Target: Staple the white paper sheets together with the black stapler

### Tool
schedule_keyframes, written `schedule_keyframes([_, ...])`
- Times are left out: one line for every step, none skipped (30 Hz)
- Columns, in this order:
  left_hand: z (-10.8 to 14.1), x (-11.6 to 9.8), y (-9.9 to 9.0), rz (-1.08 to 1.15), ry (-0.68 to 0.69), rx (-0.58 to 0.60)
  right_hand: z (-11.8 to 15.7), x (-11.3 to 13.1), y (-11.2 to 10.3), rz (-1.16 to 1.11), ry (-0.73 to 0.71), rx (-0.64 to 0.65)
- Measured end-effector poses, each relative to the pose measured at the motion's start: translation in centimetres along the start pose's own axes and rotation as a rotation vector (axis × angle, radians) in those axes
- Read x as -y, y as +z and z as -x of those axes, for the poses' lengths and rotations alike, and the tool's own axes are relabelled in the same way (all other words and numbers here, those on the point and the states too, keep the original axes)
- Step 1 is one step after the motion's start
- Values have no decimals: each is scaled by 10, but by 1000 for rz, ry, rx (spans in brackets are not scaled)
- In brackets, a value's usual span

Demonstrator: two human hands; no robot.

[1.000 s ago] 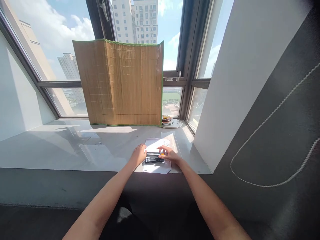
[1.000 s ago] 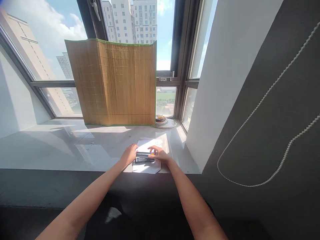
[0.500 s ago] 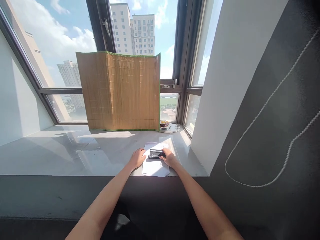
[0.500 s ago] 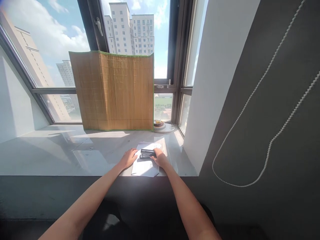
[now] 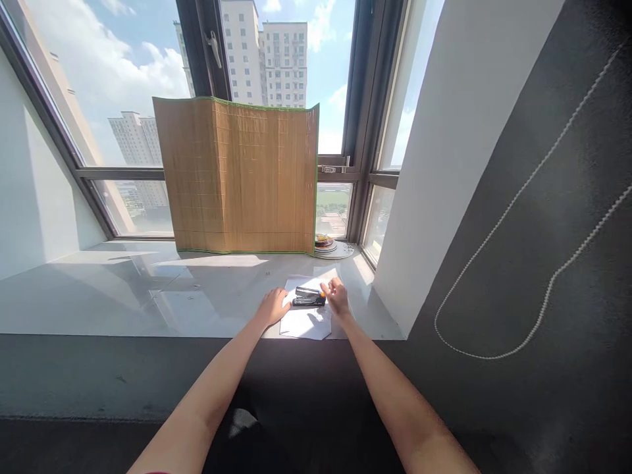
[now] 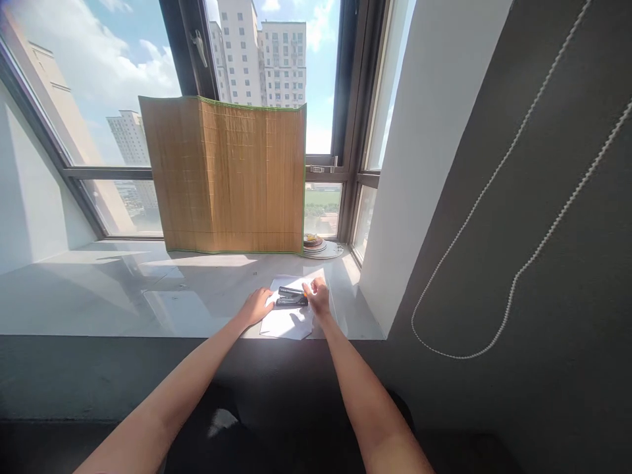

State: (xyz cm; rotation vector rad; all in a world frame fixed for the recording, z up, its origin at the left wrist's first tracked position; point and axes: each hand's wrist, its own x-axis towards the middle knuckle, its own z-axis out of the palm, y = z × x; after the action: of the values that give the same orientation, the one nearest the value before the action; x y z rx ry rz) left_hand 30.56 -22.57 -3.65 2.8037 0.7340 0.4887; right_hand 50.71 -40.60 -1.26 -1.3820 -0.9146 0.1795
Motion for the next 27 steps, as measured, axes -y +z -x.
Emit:
schedule_keyframes([-1, 0, 0, -2, 0, -3, -2, 3, -1, -190, 70, -8])
schedule_keyframes([-2, 0, 1, -6, -4, -12, -4, 5, -1, -312, 105, -2])
schedule_keyframes([-3, 1, 2, -9, -8, -19, -5, 6, -1, -426, 120, 0])
schedule_keyframes([-4, 2, 2, -7, -12, -29, -5, 5, 0, -572, 122, -2])
schedule_keyframes([-4, 2, 3, -1, -13, -36, -4, 3, 2, -692, 119, -1])
schedule_keyframes([-5, 3, 4, 9, -13, -37, -3, 1, 4, -816, 122, 5])
schedule_keyframes([-5, 3, 4, 21, -14, -38, -2, -2, 7, -916, 132, 25])
schedule_keyframes([-5, 3, 5, 32, -16, -36, -2, -5, 10, -977, 145, 55])
schedule_keyframes([-5, 3, 5, 42, -20, -34, -1, -8, 12, -1019, 160, 86])
schedule_keyframes([-4, 3, 4, 51, -24, -31, -1, -11, 14, -1051, 171, 112])
schedule_keyframes([-4, 2, 4, 57, -27, -30, 0, -13, 15, -1079, 175, 126])
schedule_keyframes([-4, 2, 4, 59, -28, -30, -1, -15, 15, -1105, 174, 126])
schedule_keyframes([-4, 2, 4, 57, -27, -30, -1, -17, 15, -1129, 170, 114])
schedule_keyframes([-4, 2, 4, 54, -27, -32, -1, -19, 14, -1147, 167, 96])
schedule_keyframes([-4, 2, 3, 54, -25, -32, 0, -20, 14, -1161, 169, 79])
schedule_keyframes([-4, 3, 3, 57, -24, -31, 0, -21, 13, -1172, 174, 64])
schedule_keyframes([-5, 3, 3, 62, -23, -30, 1, -22, 13, -1185, 184, 59])
schedule_keyframes([-5, 3, 3, 68, -22, -28, 1, -23, 12, -1207, 195, 68])
schedule_keyframes([-5, 3, 3, 71, -24, -29, 2, -25, 12, -1243, 201, 92])
schedule_keyframes([-5, 3, 3, 71, -27, -31, 3, -26, 12, -1292, 200, 135])
schedule_keyframes([-5, 2, 3, 69, -30, -35, 3, -28, 13, -1347, 193, 195])
schedule_keyframes([-5, 2, 3, 67, -32, -38, 4, -30, 13, -1400, 180, 271])
schedule_keyframes([-5, 2, 3, 65, -31, -37, 4, -32, 13, -1441, 162, 350])
schedule_keyframes([-5, 2, 3, 65, -32, -36, 5, -34, 14, -1464, 143, 425])
schedule_keyframes([-5, 1, 2, 66, -33, -34, 6, -36, 13, -1467, 126, 485])
schedule_keyframes([-5, 1, 2, 69, -33, -34, 7, -38, 13, -1448, 117, 528])
schedule_keyframes([-5, 1, 2, 72, -34, -38, 7, -40, 13, -1412, 115, 554])
